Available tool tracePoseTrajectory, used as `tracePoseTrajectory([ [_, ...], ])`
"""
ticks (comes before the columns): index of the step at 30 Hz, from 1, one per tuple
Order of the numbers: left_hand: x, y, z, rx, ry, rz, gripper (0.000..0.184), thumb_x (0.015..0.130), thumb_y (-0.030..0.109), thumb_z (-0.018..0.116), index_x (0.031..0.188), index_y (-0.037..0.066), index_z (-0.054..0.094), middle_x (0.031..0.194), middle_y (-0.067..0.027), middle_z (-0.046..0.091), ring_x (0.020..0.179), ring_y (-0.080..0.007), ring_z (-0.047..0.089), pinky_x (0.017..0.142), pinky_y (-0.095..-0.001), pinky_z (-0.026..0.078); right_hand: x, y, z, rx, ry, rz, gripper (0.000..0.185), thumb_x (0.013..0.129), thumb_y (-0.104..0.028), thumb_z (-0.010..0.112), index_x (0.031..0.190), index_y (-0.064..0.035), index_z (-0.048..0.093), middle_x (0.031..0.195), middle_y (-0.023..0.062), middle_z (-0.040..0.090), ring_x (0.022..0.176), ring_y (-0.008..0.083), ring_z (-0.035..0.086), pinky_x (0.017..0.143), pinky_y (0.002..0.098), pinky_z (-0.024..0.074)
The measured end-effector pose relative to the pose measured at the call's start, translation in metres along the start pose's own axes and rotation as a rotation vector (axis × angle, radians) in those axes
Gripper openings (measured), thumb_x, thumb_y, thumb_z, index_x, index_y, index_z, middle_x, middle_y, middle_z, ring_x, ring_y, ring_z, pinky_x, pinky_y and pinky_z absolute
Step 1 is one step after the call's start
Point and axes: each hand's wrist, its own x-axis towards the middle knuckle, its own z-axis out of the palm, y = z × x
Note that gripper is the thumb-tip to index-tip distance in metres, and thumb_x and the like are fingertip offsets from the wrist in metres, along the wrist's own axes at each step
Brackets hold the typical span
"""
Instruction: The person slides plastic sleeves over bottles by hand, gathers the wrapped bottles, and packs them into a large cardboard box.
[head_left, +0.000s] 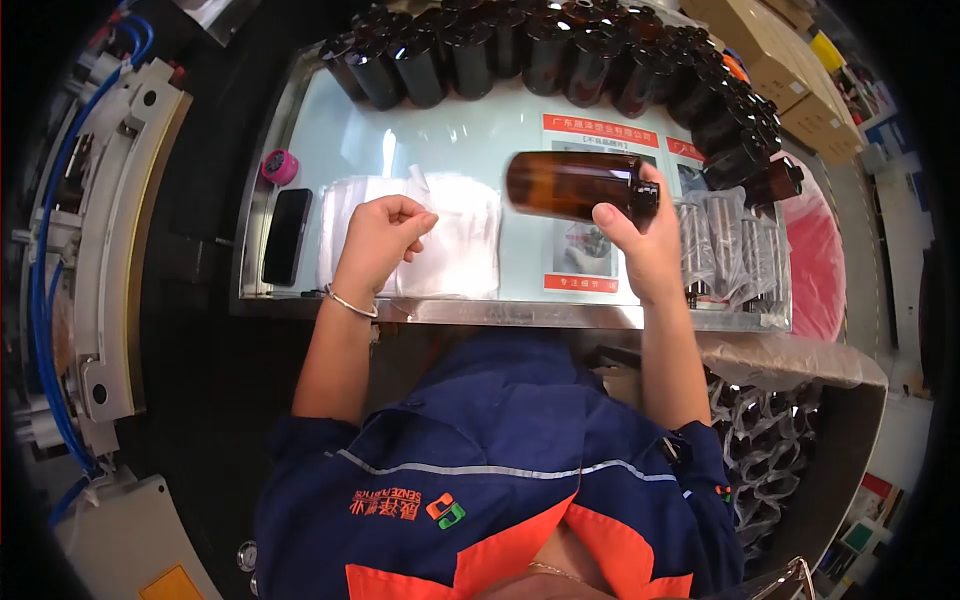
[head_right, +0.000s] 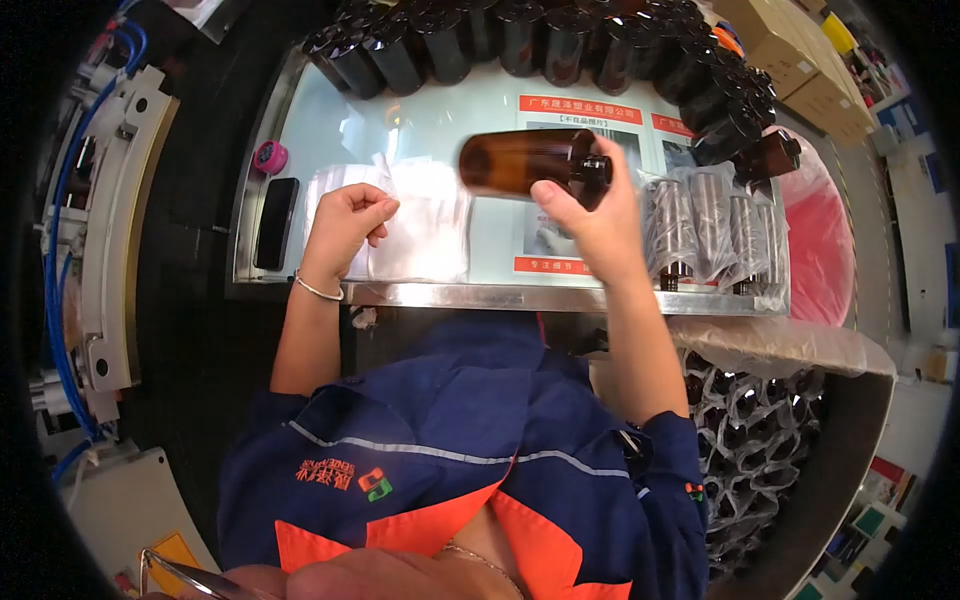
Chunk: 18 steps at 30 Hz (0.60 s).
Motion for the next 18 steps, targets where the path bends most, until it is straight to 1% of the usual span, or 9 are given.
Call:
tracePoseTrajectory([
  [1,-0.001,0.002,0.004,-0.099,-0.051,0.02,0.014,0.081,0.011,0.071,0.08,-0.001,0.063,0.066,-0.0027,0.06,0.053,-0.0076,0.053,0.047,-0.0217,0.043,-0.005,-0.003,0.008,0.363,-0.04,0.062,0.068,0.072,-0.021,0.079,0.127,-0.0029,0.044,0.115,0.0106,0.059,0.103,0.0207,0.058,0.091,0.0322,0.0457],
  [3,-0.001,0.008,0.019,-0.266,-0.126,0.054,0.009,0.083,0.005,0.067,0.083,-0.002,0.063,0.067,-0.004,0.06,0.054,-0.0091,0.055,0.048,-0.0222,0.044,-0.011,-0.005,0.027,0.765,-0.12,0.168,0.067,0.077,-0.021,0.075,0.131,-0.0043,0.04,0.12,0.0095,0.055,0.111,0.0213,0.054,0.095,0.0362,0.0455],
  [4,-0.007,0.018,0.03,-0.284,-0.108,0.089,0.008,0.082,0.003,0.067,0.083,-0.003,0.062,0.068,-0.005,0.061,0.055,-0.0103,0.056,0.049,-0.0228,0.045,-0.015,0.001,0.036,0.873,-0.175,0.185,0.069,0.08,-0.029,0.074,0.134,-0.0048,0.037,0.126,0.0093,0.053,0.114,0.0212,0.053,0.096,0.0401,0.0456],
  [6,-0.011,0.022,0.049,-0.362,-0.109,0.211,0.007,0.08,-0.002,0.067,0.085,-0.004,0.062,0.07,-0.0079,0.061,0.055,-0.0134,0.057,0.049,-0.0254,0.046,-0.017,0.014,0.052,0.908,-0.274,0.214,0.061,0.084,-0.043,0.068,0.129,-0.0072,0.047,0.123,0.0068,0.057,0.11,0.0197,0.056,0.093,0.0415,0.0468],
  [7,-0.007,0.012,0.058,-0.507,-0.148,0.298,0.011,0.08,-0.004,0.066,0.09,-0.005,0.062,0.073,-0.0089,0.063,0.056,-0.0147,0.057,0.05,-0.0276,0.047,-0.02,0.0,0.059,0.938,-0.26,0.219,0.054,0.086,-0.042,0.065,0.124,-0.0067,0.051,0.116,0.0068,0.06,0.107,0.0197,0.058,0.089,0.0402,0.0491],
  [9,-0.015,0.029,0.063,-0.421,-0.177,0.309,0.014,0.081,-0.007,0.062,0.094,-0.005,0.061,0.078,-0.0089,0.064,0.062,-0.015,0.059,0.055,-0.0279,0.05,-0.02,-0.001,0.054,0.972,-0.135,0.241,0.046,0.088,-0.037,0.061,0.12,-0.0061,0.052,0.109,0.0068,0.062,0.101,0.0189,0.061,0.083,0.0388,0.0527],
  [15,-0.009,0.035,0.06,-0.718,-0.429,0.031,0.012,0.086,-0.003,0.059,0.098,-0.002,0.06,0.086,-0.0088,0.065,0.071,-0.0163,0.062,0.065,-0.0293,0.052,-0.03,-0.009,0.007,0.896,-0.052,0.102,0.05,0.083,-0.029,0.067,0.122,-0.0029,0.048,0.111,0.0087,0.059,0.099,0.0174,0.06,0.087,0.0367,0.051],
  [17,-0.003,0.034,0.062,-0.791,-0.507,0.064,0.011,0.087,0.002,0.061,0.098,-0.001,0.06,0.084,-0.0089,0.065,0.069,-0.0167,0.062,0.064,-0.0286,0.051,-0.035,-0.002,-0.007,0.494,0.062,-0.194,0.059,0.075,-0.021,0.074,0.124,-0.0038,0.045,0.11,0.0072,0.056,0.1,0.015,0.057,0.088,0.0329,0.0482],
  [18,-0.004,0.038,0.062,-0.798,-0.569,0.071,0.01,0.087,0.002,0.061,0.097,-0.001,0.059,0.083,-0.0087,0.064,0.069,-0.0162,0.061,0.063,-0.0279,0.051,-0.038,-0.006,-0.019,0.26,0.031,-0.224,0.068,0.067,-0.014,0.077,0.125,-0.0067,0.044,0.107,0.0051,0.053,0.1,0.0132,0.055,0.087,0.031,0.0463],
])
